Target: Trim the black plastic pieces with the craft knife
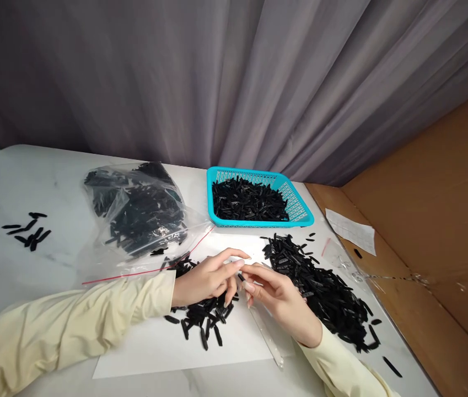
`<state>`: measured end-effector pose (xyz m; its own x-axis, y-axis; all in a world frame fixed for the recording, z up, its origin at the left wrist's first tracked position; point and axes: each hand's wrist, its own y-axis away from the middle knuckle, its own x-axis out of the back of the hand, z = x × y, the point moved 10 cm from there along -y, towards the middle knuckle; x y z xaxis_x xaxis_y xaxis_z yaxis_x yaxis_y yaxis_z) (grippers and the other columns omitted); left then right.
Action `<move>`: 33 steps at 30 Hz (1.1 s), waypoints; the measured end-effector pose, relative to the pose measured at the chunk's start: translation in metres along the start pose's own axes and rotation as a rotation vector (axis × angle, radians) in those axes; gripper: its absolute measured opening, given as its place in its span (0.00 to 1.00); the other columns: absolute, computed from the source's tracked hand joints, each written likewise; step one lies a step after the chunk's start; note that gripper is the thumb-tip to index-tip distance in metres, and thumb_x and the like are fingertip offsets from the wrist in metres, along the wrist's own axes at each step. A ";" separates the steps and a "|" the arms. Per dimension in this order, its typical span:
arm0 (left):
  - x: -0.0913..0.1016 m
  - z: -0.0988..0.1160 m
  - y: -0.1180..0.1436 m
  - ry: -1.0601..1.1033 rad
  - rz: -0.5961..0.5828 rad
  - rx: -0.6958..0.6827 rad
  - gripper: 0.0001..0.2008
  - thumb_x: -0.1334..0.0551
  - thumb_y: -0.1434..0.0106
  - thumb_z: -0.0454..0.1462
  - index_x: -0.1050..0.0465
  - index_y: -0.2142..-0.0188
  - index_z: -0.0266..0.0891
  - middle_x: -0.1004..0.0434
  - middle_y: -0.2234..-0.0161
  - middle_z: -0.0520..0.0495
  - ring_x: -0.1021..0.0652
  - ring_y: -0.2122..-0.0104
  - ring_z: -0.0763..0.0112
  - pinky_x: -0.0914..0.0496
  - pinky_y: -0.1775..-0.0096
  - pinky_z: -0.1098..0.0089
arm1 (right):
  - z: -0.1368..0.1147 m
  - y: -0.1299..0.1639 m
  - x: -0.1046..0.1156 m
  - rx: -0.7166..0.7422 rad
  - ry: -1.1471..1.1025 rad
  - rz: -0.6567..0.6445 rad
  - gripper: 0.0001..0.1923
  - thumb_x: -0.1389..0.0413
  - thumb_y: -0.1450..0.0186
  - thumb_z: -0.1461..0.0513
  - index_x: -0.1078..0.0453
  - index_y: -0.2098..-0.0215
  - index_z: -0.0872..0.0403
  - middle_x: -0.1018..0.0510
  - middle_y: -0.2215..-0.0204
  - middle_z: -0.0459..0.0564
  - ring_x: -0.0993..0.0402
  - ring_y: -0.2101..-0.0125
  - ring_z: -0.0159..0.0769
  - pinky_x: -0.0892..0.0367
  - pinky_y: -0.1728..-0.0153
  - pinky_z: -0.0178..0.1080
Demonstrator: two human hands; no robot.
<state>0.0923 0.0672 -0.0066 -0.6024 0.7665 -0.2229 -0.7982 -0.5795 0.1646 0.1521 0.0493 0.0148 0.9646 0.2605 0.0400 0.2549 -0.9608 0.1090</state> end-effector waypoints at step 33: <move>0.005 0.002 0.001 -0.037 0.046 -0.010 0.16 0.50 0.34 0.40 0.42 0.49 0.38 0.50 0.89 0.64 0.49 0.89 0.83 0.52 0.85 0.82 | 0.036 0.001 -0.018 -0.145 -0.458 -0.047 0.13 0.49 0.37 0.55 0.37 0.71 0.57 0.28 0.80 0.45 0.34 0.86 0.25 0.38 0.88 0.27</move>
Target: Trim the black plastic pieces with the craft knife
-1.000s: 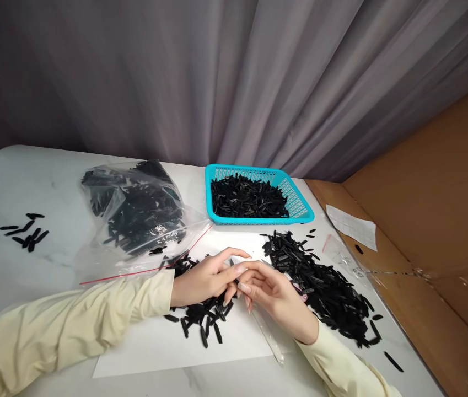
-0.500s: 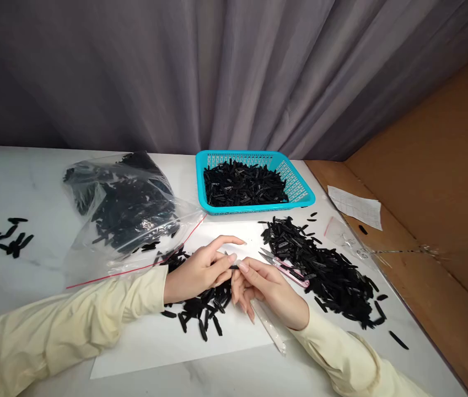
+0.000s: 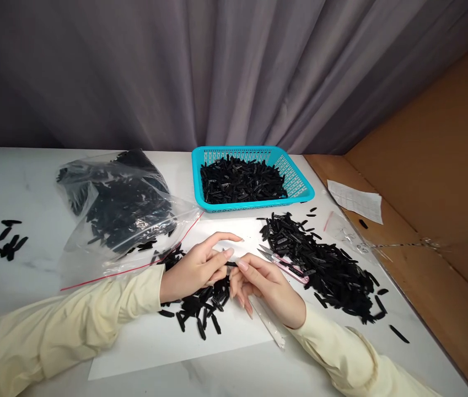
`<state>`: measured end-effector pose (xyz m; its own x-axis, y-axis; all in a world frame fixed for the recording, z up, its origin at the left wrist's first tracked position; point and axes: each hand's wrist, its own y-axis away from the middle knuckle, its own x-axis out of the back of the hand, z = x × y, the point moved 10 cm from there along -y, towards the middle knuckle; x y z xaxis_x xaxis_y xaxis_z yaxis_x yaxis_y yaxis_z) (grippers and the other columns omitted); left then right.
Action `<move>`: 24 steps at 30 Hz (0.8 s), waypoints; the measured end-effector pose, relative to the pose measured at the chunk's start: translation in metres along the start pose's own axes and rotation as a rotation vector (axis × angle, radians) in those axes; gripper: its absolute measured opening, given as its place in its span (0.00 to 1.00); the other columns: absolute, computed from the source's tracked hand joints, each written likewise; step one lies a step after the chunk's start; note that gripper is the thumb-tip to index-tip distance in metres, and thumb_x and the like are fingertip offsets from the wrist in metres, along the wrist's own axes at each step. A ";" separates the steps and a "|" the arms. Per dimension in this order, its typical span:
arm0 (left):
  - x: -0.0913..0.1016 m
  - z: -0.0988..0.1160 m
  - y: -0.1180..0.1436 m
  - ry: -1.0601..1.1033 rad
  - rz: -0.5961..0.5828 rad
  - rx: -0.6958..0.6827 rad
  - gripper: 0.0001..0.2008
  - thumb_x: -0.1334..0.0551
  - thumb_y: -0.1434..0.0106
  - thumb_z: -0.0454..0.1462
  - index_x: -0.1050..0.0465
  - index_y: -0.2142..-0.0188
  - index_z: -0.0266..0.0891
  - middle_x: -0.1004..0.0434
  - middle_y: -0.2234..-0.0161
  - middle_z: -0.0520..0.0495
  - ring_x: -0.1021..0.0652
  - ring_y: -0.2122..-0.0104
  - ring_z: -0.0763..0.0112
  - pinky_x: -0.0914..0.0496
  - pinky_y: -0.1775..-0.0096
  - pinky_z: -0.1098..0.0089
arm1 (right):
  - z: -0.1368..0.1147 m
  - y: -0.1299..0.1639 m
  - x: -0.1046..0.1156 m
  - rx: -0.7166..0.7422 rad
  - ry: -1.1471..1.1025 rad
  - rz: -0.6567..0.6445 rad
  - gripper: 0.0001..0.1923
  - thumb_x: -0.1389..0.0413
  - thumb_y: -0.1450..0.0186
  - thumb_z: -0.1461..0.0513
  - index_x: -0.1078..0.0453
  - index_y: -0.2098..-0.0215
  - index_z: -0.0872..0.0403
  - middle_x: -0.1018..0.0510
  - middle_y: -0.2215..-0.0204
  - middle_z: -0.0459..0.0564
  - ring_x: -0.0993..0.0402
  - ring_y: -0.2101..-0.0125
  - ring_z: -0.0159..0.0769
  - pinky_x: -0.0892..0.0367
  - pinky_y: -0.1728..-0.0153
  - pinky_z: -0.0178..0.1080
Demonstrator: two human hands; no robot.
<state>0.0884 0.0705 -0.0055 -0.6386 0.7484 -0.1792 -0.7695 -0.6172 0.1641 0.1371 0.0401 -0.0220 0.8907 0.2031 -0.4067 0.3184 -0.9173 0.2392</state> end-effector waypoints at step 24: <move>-0.001 -0.002 0.001 0.131 -0.017 0.106 0.18 0.46 0.37 0.40 0.44 0.49 0.39 0.48 0.86 0.64 0.51 0.89 0.85 0.54 0.88 0.84 | 0.000 -0.001 -0.001 0.003 0.003 -0.026 0.16 0.51 0.36 0.54 0.37 0.72 0.59 0.28 0.78 0.48 0.32 0.84 0.25 0.36 0.88 0.27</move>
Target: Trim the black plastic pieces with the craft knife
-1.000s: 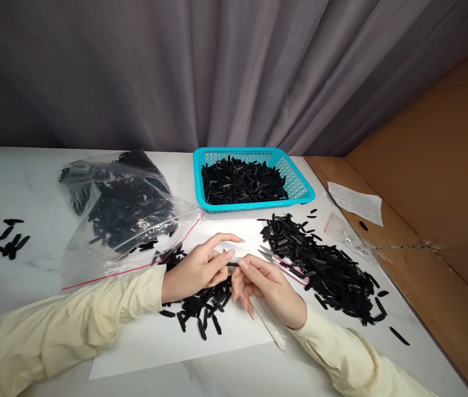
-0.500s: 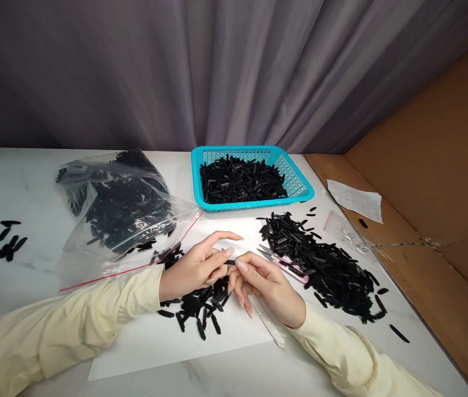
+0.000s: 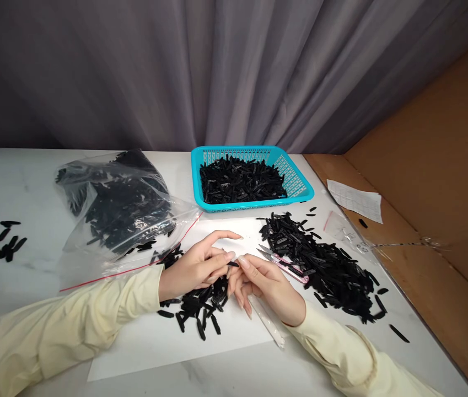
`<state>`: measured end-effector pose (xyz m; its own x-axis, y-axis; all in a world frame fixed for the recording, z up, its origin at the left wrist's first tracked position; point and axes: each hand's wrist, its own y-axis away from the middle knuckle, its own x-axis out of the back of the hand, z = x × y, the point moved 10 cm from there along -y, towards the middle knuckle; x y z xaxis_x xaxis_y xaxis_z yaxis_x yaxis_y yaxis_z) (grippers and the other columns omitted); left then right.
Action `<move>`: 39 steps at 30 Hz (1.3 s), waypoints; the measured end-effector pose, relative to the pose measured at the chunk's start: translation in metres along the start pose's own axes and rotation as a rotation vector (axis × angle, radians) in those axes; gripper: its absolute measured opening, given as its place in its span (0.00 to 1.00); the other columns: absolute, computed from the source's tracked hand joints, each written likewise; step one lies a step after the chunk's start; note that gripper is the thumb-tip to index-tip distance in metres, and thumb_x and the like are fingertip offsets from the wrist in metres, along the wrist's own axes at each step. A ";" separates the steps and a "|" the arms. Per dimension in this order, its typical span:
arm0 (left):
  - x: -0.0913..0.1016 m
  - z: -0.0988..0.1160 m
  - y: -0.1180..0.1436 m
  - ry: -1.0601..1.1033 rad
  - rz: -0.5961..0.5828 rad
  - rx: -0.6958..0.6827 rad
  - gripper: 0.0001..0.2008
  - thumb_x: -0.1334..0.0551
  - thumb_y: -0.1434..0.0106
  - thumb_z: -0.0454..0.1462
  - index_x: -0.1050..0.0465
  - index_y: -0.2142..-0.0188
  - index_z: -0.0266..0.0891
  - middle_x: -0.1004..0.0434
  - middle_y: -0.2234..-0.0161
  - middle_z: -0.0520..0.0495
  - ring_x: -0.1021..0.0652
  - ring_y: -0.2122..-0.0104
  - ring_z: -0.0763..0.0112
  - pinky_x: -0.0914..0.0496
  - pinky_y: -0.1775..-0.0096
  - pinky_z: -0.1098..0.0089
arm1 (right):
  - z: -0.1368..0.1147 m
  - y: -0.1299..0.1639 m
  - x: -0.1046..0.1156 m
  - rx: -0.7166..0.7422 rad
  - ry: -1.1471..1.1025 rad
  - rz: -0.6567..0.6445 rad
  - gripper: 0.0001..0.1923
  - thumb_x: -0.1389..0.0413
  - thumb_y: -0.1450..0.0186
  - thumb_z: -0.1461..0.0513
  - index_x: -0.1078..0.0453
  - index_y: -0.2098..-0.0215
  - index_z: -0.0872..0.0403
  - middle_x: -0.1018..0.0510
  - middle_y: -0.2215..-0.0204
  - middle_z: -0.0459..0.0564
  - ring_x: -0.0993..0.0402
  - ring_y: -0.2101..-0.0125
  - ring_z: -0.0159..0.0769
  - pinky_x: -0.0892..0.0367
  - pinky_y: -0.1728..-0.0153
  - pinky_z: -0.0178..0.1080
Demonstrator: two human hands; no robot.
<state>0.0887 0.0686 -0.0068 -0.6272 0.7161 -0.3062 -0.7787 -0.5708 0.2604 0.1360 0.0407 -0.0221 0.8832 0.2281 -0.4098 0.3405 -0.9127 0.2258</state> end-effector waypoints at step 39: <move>-0.004 -0.005 -0.004 0.248 -0.145 0.054 0.29 0.64 0.36 0.53 0.37 0.58 0.35 0.53 0.92 0.61 0.55 0.92 0.81 0.59 0.90 0.80 | -0.083 -0.008 -0.067 0.672 1.352 -0.162 0.07 0.52 0.37 0.69 0.36 0.63 0.55 0.28 0.64 0.53 0.36 0.64 0.38 0.37 0.63 0.40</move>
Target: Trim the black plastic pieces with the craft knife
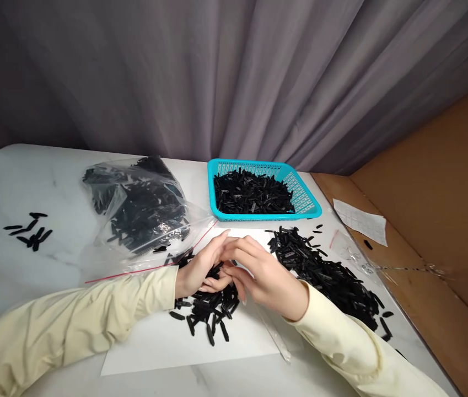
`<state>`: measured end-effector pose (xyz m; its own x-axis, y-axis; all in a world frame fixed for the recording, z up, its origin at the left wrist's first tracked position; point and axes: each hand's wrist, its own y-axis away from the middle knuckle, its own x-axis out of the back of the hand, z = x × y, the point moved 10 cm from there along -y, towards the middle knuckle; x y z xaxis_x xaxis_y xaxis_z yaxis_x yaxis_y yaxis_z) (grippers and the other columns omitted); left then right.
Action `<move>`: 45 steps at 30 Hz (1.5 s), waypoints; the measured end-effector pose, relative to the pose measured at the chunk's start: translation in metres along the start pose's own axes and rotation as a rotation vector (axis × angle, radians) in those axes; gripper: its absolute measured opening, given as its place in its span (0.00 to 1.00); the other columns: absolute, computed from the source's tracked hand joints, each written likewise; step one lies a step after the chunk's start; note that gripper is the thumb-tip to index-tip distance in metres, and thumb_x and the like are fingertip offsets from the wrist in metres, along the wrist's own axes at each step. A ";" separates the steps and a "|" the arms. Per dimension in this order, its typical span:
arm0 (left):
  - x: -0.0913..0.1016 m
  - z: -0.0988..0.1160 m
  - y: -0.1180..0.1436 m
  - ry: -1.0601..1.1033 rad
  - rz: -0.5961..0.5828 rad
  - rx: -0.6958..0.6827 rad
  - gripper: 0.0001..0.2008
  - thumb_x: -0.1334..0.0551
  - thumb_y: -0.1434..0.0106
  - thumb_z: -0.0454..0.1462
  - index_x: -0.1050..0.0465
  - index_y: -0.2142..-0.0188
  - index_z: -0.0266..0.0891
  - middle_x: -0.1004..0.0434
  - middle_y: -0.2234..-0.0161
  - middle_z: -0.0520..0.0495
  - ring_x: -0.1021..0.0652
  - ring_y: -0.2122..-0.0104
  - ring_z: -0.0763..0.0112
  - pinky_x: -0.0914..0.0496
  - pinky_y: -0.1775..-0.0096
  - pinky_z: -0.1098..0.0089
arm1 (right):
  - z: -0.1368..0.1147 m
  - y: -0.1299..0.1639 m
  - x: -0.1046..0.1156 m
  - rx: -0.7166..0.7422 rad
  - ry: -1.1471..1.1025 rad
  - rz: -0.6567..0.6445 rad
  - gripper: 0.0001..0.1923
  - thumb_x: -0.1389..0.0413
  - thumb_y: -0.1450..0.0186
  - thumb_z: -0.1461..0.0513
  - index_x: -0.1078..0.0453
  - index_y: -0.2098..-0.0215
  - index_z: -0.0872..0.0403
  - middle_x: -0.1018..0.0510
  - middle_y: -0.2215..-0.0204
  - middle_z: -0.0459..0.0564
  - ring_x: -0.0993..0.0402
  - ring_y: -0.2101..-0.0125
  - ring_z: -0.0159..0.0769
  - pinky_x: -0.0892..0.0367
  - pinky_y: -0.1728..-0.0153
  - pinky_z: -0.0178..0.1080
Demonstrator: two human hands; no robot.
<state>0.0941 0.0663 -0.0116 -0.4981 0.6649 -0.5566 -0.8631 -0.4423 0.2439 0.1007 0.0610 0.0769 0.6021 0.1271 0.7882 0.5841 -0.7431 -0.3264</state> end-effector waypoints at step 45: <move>0.019 -0.004 -0.001 -0.146 0.218 0.030 0.04 0.53 0.41 0.34 0.43 0.67 0.41 0.52 0.91 0.63 0.54 0.91 0.82 0.55 0.90 0.84 | 0.013 0.007 0.010 -0.193 -0.242 0.359 0.08 0.50 0.38 0.70 0.31 0.67 0.54 0.32 0.69 0.49 0.33 0.67 0.33 0.35 0.66 0.35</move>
<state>0.0857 0.0764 -0.0257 -0.6776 0.6365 -0.3683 -0.7350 -0.5684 0.3698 0.1179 0.0657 0.0758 0.8707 -0.0278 0.4911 0.2174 -0.8739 -0.4347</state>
